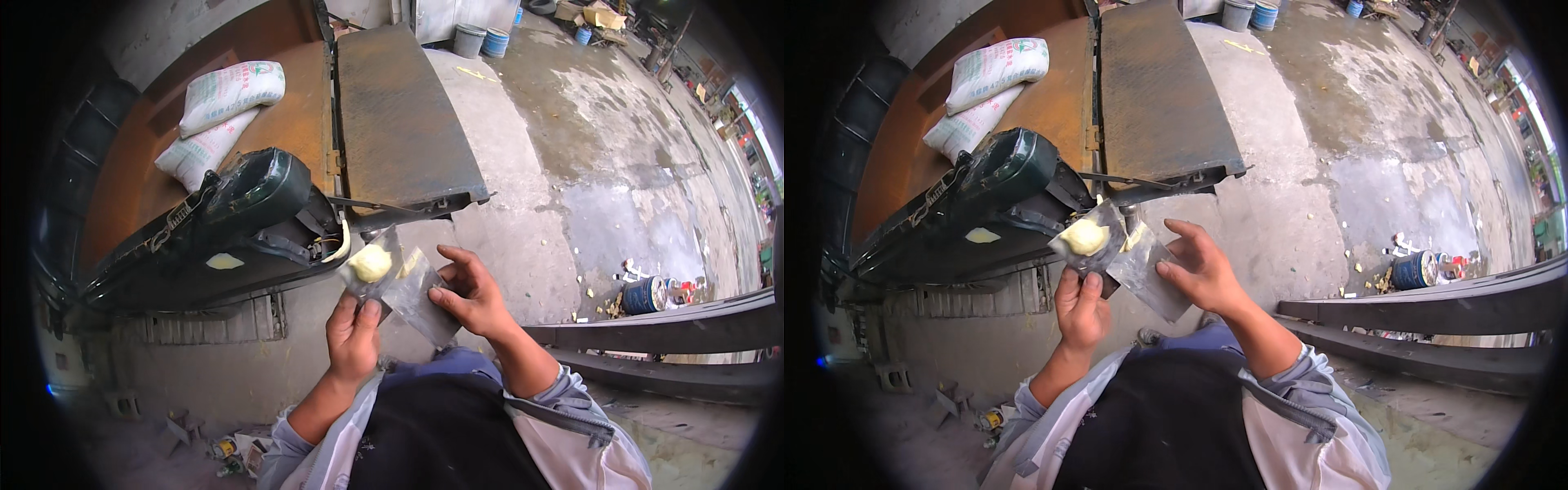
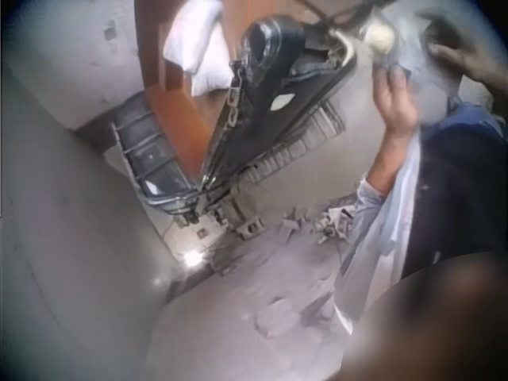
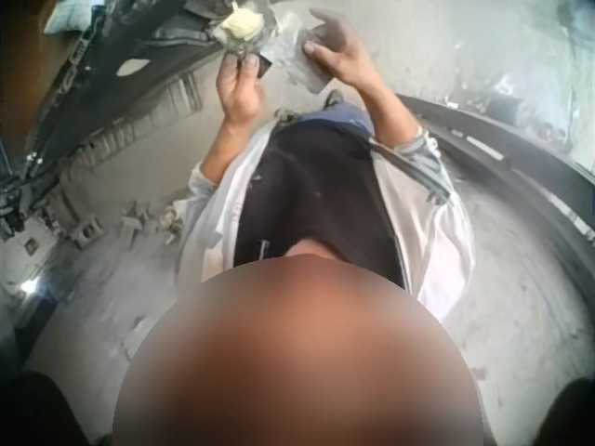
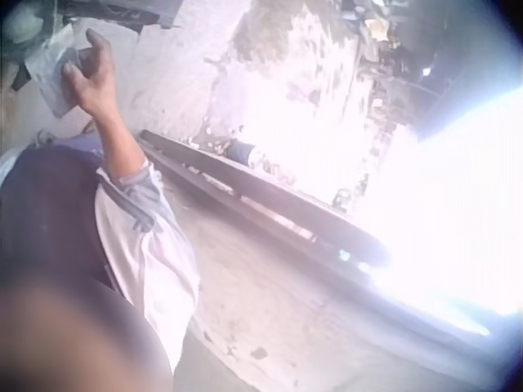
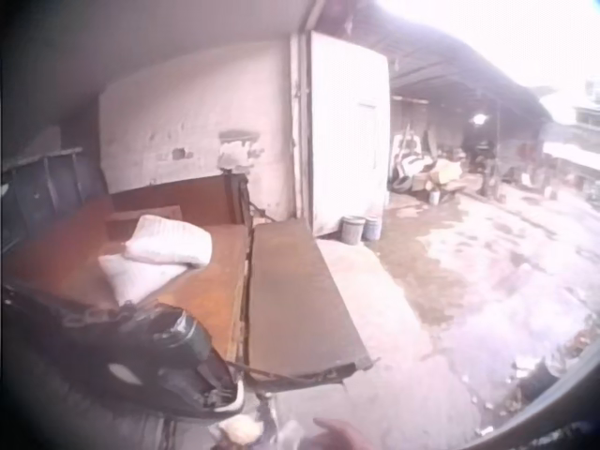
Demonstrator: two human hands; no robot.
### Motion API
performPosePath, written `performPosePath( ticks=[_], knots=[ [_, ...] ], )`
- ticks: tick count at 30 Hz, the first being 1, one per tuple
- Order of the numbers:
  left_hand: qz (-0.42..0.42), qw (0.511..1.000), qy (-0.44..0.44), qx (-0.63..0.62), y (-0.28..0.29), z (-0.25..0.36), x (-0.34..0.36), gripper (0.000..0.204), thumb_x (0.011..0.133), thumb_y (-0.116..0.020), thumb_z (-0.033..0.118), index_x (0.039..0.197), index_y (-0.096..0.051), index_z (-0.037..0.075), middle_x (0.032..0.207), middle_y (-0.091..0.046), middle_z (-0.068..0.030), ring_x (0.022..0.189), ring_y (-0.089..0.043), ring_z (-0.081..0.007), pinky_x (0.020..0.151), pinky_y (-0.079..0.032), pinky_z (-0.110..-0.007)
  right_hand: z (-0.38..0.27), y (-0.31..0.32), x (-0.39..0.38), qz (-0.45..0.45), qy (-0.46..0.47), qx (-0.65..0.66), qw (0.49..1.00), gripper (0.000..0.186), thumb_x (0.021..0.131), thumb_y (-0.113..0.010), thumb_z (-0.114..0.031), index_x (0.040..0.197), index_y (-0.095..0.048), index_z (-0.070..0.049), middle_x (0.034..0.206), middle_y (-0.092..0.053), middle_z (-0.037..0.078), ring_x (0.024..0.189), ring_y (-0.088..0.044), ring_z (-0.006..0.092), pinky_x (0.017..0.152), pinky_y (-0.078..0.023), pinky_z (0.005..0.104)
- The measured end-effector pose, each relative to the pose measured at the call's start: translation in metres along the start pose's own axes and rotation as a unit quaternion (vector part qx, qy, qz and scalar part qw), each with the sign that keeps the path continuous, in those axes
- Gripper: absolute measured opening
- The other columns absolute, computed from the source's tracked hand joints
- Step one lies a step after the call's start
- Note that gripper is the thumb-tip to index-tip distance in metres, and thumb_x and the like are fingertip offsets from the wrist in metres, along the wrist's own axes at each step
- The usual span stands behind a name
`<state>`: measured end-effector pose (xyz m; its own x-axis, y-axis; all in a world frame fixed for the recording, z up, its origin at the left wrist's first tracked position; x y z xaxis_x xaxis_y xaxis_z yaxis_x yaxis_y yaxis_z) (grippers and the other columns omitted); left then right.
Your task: The person applies a beige body filler to a dark car bumper using a metal putty knife. They spread the filler across several areas of the bumper, then scrape excess material back onto the knife and continue smoothing the surface.
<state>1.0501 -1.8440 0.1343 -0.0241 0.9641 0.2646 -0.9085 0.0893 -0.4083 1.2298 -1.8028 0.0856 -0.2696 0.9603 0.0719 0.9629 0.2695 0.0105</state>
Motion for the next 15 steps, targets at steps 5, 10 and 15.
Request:
performPosePath(
  ticks=[5, 10, 15],
  knots=[
    [-0.023, 0.995, 0.081, 0.054, -0.026, -0.036, 0.000, 0.032, 0.101, -0.050, 0.009, 0.131, -0.053, -0.002, 0.119, -0.061, -0.0053, 0.107, -0.056, -0.0100, 0.094, -0.044, -0.024, -0.009, 0.029, 0.007, 0.025, -0.004, 0.056, 0.998, 0.064, 0.084, -0.073, -0.006, 0.141, -0.044, -0.007, 0.102, -0.057, 0.003, 0.093, -0.055, 0.0118, 0.084, -0.047, 0.0278],
    [-0.084, 0.957, 0.018, 0.277, -0.042, -0.023, 0.006, 0.036, 0.095, -0.052, 0.003, 0.130, -0.055, -0.002, 0.118, -0.063, -0.0140, 0.110, -0.061, -0.0218, 0.096, -0.046, -0.032, -0.017, 0.040, 0.009, 0.025, -0.005, 0.054, 0.998, 0.065, 0.083, -0.074, -0.006, 0.141, -0.044, -0.008, 0.102, -0.056, 0.003, 0.092, -0.056, 0.0109, 0.081, -0.048, 0.0271],
    [-0.054, 0.936, -0.092, 0.336, -0.061, -0.014, 0.004, 0.035, 0.094, -0.051, -0.004, 0.128, -0.056, 0.000, 0.117, -0.063, -0.0180, 0.108, -0.063, -0.0293, 0.091, -0.050, -0.034, -0.013, 0.032, 0.003, 0.020, 0.014, 0.219, 0.975, 0.066, 0.085, -0.071, -0.002, 0.143, -0.038, -0.001, 0.094, -0.064, 0.005, 0.086, -0.059, 0.0110, 0.082, -0.046, 0.0253]
  ],
)
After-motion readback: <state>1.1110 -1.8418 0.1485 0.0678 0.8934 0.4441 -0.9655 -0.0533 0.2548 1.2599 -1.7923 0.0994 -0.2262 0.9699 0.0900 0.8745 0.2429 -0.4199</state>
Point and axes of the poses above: each hand's wrist, its own x-axis towards the middle knuckle, its own y-axis out of the back of the hand, z = x × y, the point moved 10 cm from there along x, towards the middle knuckle
